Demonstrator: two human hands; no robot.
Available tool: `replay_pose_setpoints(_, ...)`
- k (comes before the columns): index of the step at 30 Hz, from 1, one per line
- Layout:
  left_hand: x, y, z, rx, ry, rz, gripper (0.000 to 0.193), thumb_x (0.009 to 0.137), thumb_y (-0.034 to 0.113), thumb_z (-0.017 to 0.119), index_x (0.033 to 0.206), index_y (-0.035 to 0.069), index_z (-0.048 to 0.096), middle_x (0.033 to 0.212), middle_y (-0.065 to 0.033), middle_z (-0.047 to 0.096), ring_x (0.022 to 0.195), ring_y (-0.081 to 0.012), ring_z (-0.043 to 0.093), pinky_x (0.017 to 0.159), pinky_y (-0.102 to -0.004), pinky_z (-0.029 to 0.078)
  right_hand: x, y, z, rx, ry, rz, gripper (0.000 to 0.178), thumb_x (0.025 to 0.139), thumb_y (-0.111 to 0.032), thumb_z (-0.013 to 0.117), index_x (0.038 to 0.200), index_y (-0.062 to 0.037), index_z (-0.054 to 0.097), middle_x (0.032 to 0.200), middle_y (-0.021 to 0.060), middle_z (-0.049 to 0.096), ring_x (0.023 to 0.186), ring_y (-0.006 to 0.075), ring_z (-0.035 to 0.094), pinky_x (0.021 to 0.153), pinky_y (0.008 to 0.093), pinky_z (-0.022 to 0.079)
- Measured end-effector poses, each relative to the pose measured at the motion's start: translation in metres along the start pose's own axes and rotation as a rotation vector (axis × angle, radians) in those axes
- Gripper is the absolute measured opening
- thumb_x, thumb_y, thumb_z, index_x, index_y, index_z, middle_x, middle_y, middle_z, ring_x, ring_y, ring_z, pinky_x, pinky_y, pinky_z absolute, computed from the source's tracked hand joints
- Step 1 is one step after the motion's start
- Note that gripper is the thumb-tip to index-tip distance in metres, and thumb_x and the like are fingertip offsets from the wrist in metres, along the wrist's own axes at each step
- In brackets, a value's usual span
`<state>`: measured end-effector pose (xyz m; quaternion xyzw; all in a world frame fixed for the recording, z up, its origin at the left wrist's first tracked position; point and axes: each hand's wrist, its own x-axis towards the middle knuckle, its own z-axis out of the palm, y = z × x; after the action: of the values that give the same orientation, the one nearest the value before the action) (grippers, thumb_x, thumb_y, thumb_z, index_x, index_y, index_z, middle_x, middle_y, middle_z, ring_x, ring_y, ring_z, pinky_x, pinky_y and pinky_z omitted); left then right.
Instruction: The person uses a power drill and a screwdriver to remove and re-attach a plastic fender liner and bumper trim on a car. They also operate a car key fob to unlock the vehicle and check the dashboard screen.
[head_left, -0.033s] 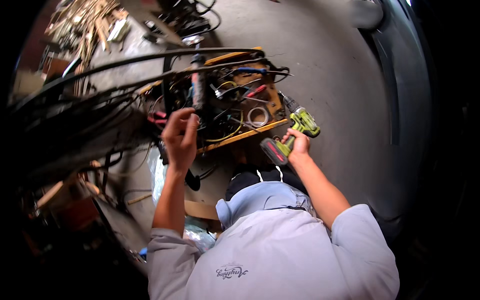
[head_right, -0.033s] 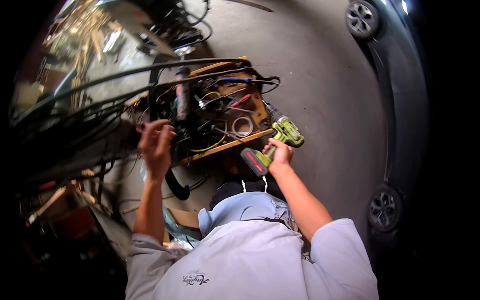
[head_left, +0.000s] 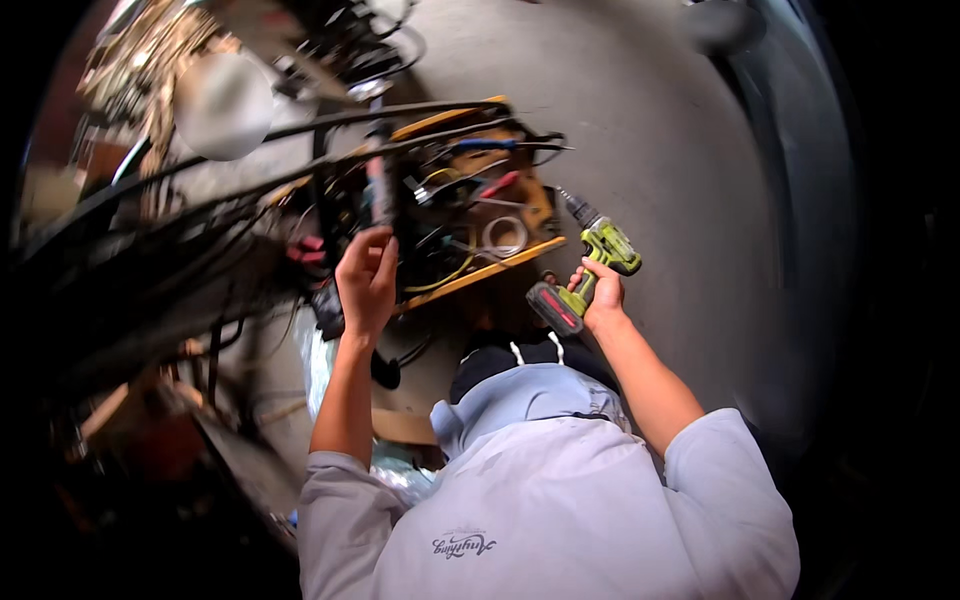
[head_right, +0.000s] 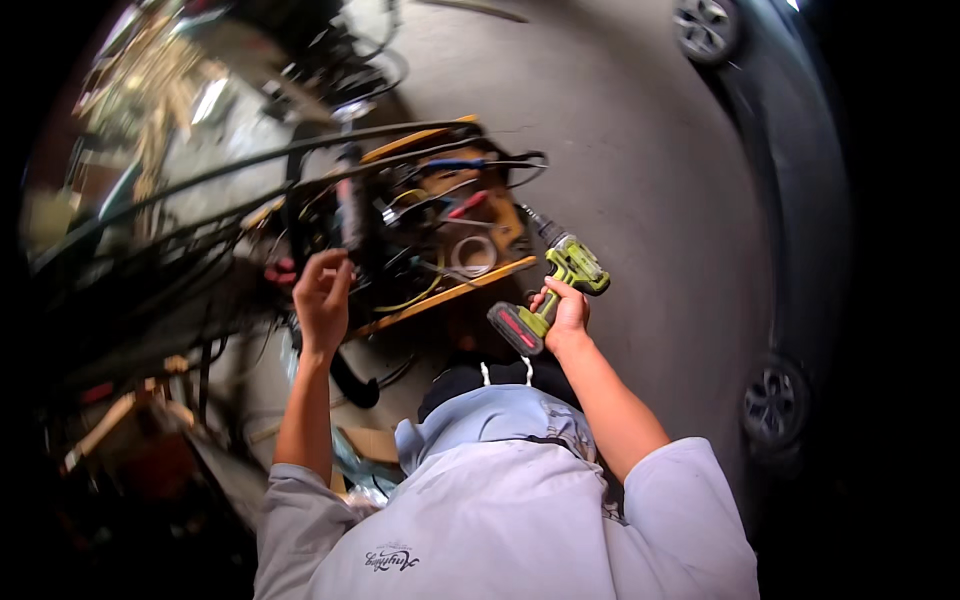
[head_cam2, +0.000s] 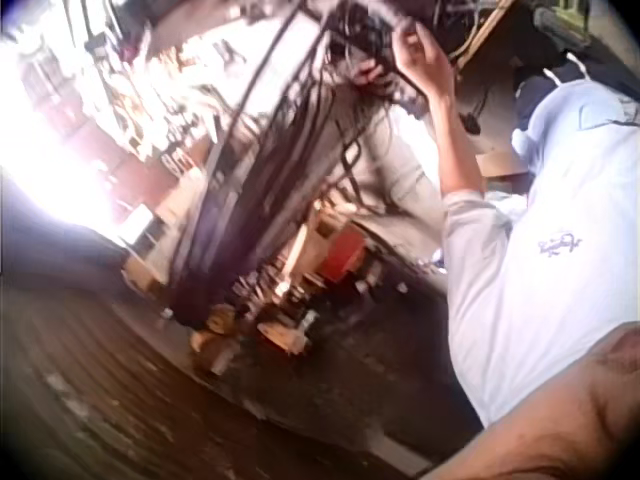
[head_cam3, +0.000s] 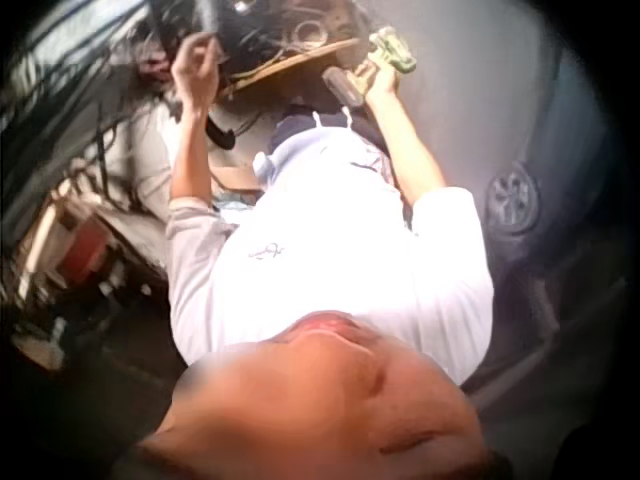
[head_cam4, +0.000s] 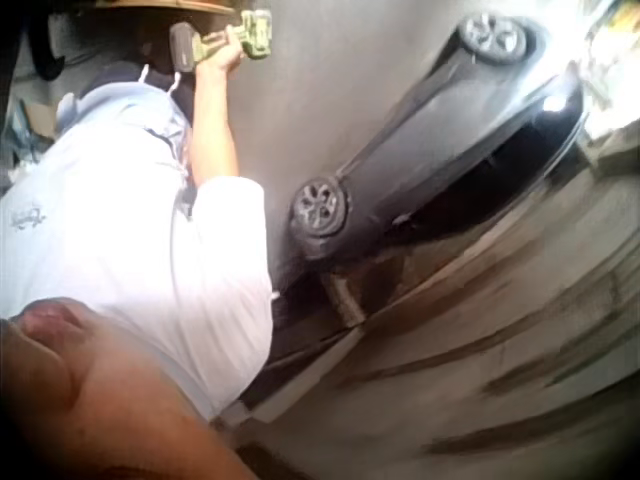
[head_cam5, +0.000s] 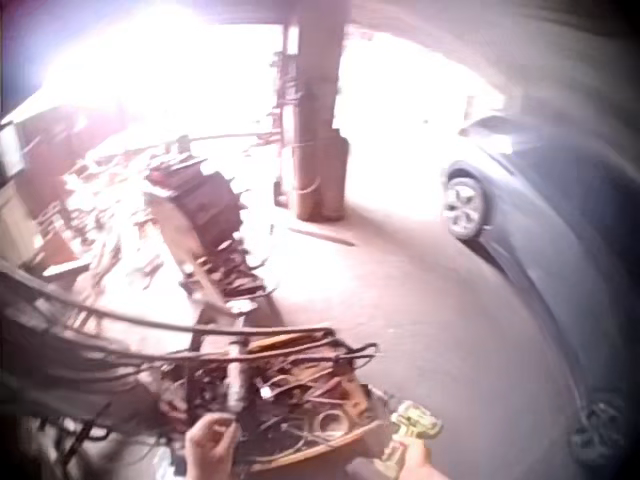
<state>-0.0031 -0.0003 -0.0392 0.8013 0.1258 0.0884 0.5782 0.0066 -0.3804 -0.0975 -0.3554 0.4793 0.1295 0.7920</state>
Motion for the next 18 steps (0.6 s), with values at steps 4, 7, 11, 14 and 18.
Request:
replay_pose_setpoints(4,0.029,-0.079,0.066,0.415,-0.294,0.117,0.036,0.086,0.007,0.069,0.122,0.008,0.066,0.119,-0.0158,0.067,0.115,-0.0355,0.061,0.097,-0.0409,0.049,0.002,-0.043,-0.119,0.267,-0.065,0.048,0.019,0.085,-0.022,0.070,0.089,-0.0078,0.058,0.069,0.0066,0.058,0.059,0.0209,0.059,0.058,0.0362,0.053)
replay_pose_setpoints(7,0.074,-0.142,0.082,0.828,-0.323,0.292,0.050,0.087,0.021,0.074,0.131,0.002,0.057,0.137,-0.0240,0.056,0.126,-0.0403,0.053,0.108,-0.0442,0.042,0.014,-0.020,-0.197,0.202,0.055,-0.091,0.020,0.086,-0.021,0.068,0.092,-0.0050,0.058,0.074,0.0095,0.061,0.066,0.0235,0.063,0.064,0.0409,0.055)
replay_pose_setpoints(11,0.112,-0.163,0.087,1.003,-0.437,0.298,0.062,0.079,0.012,0.065,0.137,0.000,0.047,0.137,-0.0222,0.051,0.119,-0.0423,0.056,0.096,-0.0476,0.050,-0.008,0.003,-0.310,0.276,0.293,-0.307,0.012,0.083,-0.020,0.066,0.086,-0.0117,0.059,0.076,0.0040,0.060,0.070,0.0212,0.060,0.071,0.0394,0.053)
replay_pose_setpoints(14,0.130,-0.155,0.105,1.164,-0.489,0.390,0.059,0.071,0.009,0.067,0.128,0.001,0.053,0.126,-0.0215,0.056,0.099,-0.0426,0.065,0.083,-0.0502,0.055,-0.046,0.065,-0.420,0.427,0.501,-0.430,0.009,0.079,-0.019,0.063,0.080,-0.0127,0.057,0.075,0.0035,0.058,0.072,0.0224,0.060,0.073,0.0405,0.052)
replay_pose_setpoints(18,0.156,-0.162,0.105,1.283,-0.545,0.429,0.052,0.068,0.014,0.072,0.118,0.004,0.063,0.119,-0.0177,0.060,0.086,-0.0401,0.069,0.073,-0.0496,0.057,-0.124,0.158,-0.494,0.225,0.909,-0.698,0.012,0.081,-0.016,0.062,0.073,-0.0093,0.058,0.064,0.0091,0.056,0.059,0.0248,0.058,0.058,0.0392,0.050)
